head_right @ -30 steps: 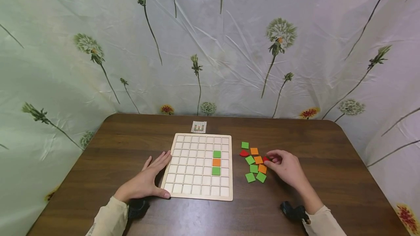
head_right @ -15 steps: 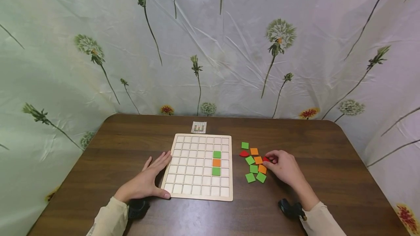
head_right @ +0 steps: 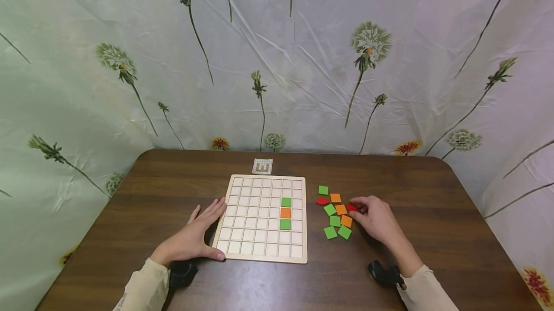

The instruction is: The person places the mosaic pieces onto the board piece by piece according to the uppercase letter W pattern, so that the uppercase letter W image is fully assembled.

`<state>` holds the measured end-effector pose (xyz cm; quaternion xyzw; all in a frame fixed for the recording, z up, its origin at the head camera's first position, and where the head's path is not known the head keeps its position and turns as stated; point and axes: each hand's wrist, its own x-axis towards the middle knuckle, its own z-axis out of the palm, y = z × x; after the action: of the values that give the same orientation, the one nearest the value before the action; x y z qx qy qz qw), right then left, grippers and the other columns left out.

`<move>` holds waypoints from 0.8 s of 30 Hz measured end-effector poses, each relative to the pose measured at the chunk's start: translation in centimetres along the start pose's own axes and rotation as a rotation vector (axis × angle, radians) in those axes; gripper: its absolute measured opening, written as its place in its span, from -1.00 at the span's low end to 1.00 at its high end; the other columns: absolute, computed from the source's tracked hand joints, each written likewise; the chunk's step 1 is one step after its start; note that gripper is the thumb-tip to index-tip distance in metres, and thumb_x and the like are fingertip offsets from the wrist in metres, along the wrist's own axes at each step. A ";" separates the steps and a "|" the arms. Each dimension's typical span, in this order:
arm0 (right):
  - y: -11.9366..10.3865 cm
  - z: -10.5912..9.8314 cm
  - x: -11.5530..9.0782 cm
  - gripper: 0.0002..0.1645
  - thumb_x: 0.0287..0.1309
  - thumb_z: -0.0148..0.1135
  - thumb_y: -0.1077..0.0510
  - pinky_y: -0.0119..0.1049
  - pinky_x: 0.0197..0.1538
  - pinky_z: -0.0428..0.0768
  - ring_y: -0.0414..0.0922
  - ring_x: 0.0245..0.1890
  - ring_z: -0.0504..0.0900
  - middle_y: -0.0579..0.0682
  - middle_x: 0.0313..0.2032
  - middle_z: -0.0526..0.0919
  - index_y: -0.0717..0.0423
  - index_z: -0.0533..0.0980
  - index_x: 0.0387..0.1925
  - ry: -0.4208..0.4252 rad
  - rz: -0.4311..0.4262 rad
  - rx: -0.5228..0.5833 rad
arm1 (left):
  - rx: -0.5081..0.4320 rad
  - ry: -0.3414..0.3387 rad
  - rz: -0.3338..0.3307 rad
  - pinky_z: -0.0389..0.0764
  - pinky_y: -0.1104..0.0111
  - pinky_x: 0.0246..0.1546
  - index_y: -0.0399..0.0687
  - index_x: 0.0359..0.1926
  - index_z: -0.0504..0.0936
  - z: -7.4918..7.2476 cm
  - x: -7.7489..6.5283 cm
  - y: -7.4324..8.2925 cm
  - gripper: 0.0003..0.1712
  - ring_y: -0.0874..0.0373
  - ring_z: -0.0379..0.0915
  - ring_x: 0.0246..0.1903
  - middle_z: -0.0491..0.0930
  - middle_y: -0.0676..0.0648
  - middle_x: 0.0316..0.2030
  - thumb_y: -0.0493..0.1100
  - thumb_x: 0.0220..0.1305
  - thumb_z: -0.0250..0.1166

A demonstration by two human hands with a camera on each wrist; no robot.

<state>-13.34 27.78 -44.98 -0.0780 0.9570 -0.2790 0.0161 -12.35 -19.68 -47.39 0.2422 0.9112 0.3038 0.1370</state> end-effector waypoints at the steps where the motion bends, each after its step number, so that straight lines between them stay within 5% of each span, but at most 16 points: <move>1: 0.0 -0.1 0.0 -0.65 0.17 0.41 0.22 -0.02 -0.22 0.63 0.00 -0.28 0.62 0.16 -0.19 0.65 0.33 0.66 -0.03 -0.001 0.002 0.001 | 0.000 0.002 -0.001 -0.50 -0.13 0.43 -0.18 0.59 -0.06 0.0 0.0 0.0 0.51 0.00 -0.37 0.57 -0.15 -0.09 0.59 0.38 -0.17 0.57; 24: -0.6 -0.1 -0.1 -0.70 0.18 0.41 0.18 -0.18 -0.26 0.57 -0.07 -0.31 0.57 0.08 -0.23 0.65 0.28 0.69 -0.08 0.029 0.021 -0.013 | -0.016 0.014 0.008 -0.48 -0.16 0.43 -0.20 0.58 -0.03 0.0 0.1 0.0 0.51 -0.03 -0.35 0.57 -0.11 -0.12 0.58 0.40 -0.20 0.57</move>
<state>-13.20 27.36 -44.61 -0.0638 0.9597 -0.2735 0.0046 -12.39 -19.64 -47.45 0.2426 0.9088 0.3133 0.1311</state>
